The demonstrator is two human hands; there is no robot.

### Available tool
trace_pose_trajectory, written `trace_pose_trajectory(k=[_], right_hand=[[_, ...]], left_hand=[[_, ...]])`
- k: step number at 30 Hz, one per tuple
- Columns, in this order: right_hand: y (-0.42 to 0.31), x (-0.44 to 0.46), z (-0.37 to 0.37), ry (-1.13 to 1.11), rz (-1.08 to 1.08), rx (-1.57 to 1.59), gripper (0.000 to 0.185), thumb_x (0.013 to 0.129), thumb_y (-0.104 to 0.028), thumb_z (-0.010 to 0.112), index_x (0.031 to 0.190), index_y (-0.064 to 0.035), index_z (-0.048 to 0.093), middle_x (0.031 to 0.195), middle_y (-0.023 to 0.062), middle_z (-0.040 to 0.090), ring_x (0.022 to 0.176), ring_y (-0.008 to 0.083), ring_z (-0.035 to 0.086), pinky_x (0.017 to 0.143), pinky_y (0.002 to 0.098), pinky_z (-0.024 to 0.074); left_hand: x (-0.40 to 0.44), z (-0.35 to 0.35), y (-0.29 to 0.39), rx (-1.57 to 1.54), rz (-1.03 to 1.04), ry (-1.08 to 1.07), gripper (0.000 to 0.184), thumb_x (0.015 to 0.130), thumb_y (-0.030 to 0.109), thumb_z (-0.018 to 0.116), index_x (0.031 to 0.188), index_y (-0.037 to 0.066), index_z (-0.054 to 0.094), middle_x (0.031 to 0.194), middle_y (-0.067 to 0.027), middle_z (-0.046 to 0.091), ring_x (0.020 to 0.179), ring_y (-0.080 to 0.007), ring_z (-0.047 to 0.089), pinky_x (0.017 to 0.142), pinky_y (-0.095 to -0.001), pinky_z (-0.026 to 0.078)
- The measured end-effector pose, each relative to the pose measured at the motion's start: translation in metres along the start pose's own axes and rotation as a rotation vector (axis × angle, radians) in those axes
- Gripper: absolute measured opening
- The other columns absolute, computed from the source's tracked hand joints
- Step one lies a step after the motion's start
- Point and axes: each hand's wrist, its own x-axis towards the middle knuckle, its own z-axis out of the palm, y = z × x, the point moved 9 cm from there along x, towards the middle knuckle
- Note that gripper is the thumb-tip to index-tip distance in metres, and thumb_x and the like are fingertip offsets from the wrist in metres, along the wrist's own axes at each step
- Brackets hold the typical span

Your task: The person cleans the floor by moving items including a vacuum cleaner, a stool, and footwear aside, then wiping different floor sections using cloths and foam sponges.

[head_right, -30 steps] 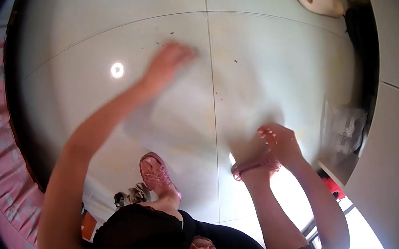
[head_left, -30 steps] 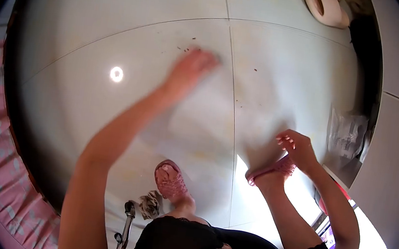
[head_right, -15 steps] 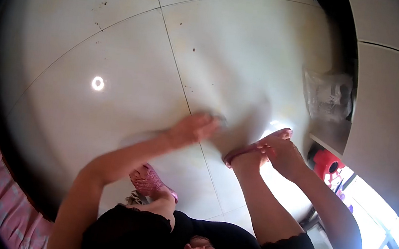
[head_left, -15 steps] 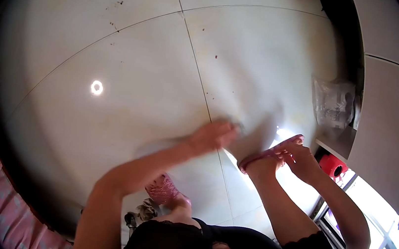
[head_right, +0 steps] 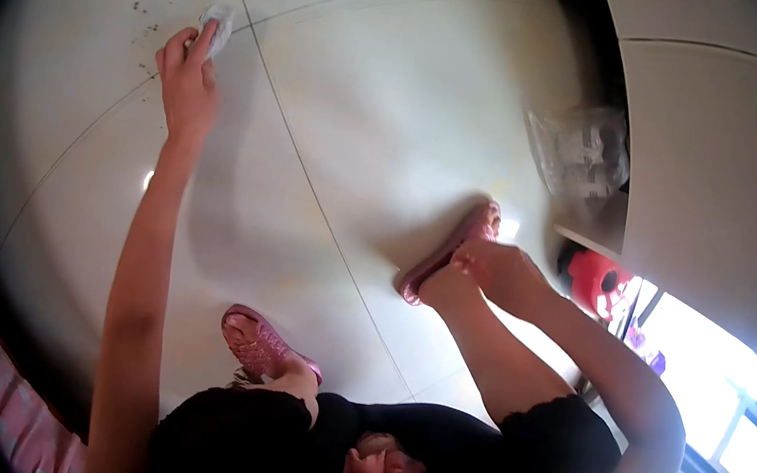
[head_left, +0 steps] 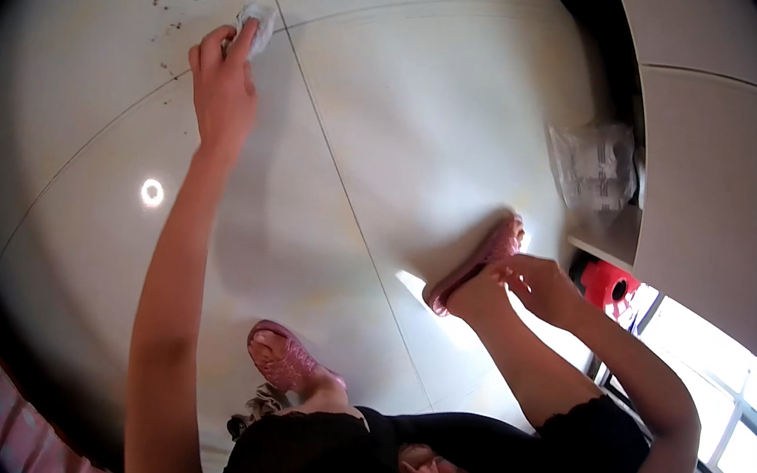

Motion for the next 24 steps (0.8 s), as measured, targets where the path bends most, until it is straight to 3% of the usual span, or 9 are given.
trace_pose_trajectory(k=[1,4,7,8,9,12,16,18,24], right_hand=[[0.0,0.001,-0.001,0.013,-0.03,0.014,0.018,0.092,-0.009,0.059,0.108,-0.0101,0.067,0.101,0.0088,0.073,0.096,0.0279,0.069,0.087,0.0374,0.0535],[0.011,0.009,0.0,-0.007,-0.044,-0.003,0.016,0.094,-0.01,0.057,0.107,-0.0105,0.067,0.101,0.0079,0.073,0.095,0.0269,0.07,0.086,0.0371,0.0535],[0.006,0.011,-0.01,-0.003,-0.019,-0.083,0.017,0.096,-0.012,0.057,0.109,-0.0092,0.067,0.1,0.0084,0.073,0.094,0.0279,0.07,0.087,0.0384,0.054],[0.004,0.012,-0.013,-0.003,-0.008,-0.108,0.017,0.096,-0.012,0.057,0.11,-0.0084,0.067,0.1,0.009,0.073,0.094,0.0284,0.07,0.087,0.0389,0.0543],[0.006,0.013,-0.014,-0.011,-0.003,-0.145,0.019,0.097,-0.015,0.057,0.11,-0.0091,0.068,0.103,0.0097,0.072,0.095,0.0298,0.069,0.088,0.0397,0.0537],[0.014,0.003,-0.015,-0.012,-0.058,-0.151,0.019,0.097,-0.014,0.057,0.111,-0.0095,0.068,0.105,0.0102,0.071,0.098,0.0295,0.068,0.09,0.0398,0.0532],[0.023,-0.016,-0.02,0.021,0.01,-0.12,0.02,0.096,-0.007,0.054,0.11,-0.0074,0.068,0.105,0.01,0.071,0.099,0.0227,0.07,0.09,0.0363,0.0544],[0.04,-0.017,-0.01,0.103,-0.022,0.122,0.02,0.093,0.001,0.059,0.109,-0.0059,0.068,0.102,0.0093,0.072,0.095,0.0197,0.071,0.085,0.0346,0.0568],[0.012,0.037,0.059,0.109,-0.161,0.509,0.02,0.093,-0.001,0.059,0.11,-0.0066,0.067,0.099,0.0073,0.072,0.097,0.019,0.069,0.086,0.0308,0.0532]], left_hand=[[-0.015,-0.009,0.022,-0.117,-0.057,-0.005,0.059,0.081,-0.011,0.055,0.134,0.013,0.059,0.119,-0.0105,0.055,0.105,-0.0326,0.052,0.088,-0.0376,0.05],[-0.134,0.054,0.1,-0.148,0.316,-0.22,0.046,0.088,-0.003,0.058,0.134,0.004,0.056,0.121,-0.0152,0.061,0.107,-0.0341,0.058,0.09,-0.0436,0.047],[-0.259,0.098,0.203,-0.737,0.286,-0.82,0.026,0.098,0.012,0.053,0.122,0.006,0.06,0.116,-0.0147,0.063,0.112,-0.0312,0.059,0.097,-0.0419,0.049],[-0.302,0.108,0.229,-0.671,0.568,-0.785,0.026,0.094,0.012,0.056,0.119,0.007,0.062,0.111,-0.0124,0.062,0.11,-0.0293,0.06,0.096,-0.0401,0.05],[-0.321,0.098,0.259,-0.123,1.186,-0.496,0.033,0.088,0.01,0.058,0.121,0.006,0.061,0.11,-0.0098,0.061,0.109,-0.0272,0.06,0.095,-0.0389,0.05],[-0.277,0.181,0.218,-0.153,0.738,-0.606,0.036,0.086,0.009,0.059,0.122,0.004,0.061,0.115,-0.0097,0.062,0.109,-0.0254,0.06,0.095,-0.0383,0.05],[-0.039,0.123,0.066,-0.242,0.327,-0.262,0.041,0.086,-0.001,0.053,0.126,0.007,0.059,0.12,-0.0119,0.06,0.113,-0.0295,0.056,0.099,-0.0406,0.049],[0.029,0.077,0.026,0.228,0.266,-0.14,0.042,0.089,-0.004,0.053,0.127,0.011,0.06,0.121,-0.0085,0.057,0.11,-0.0284,0.056,0.091,-0.0387,0.052],[0.051,0.02,0.106,0.168,0.381,-0.529,0.042,0.086,-0.004,0.056,0.126,0.008,0.06,0.117,-0.0065,0.052,0.106,-0.0251,0.057,0.077,-0.0387,0.055]])
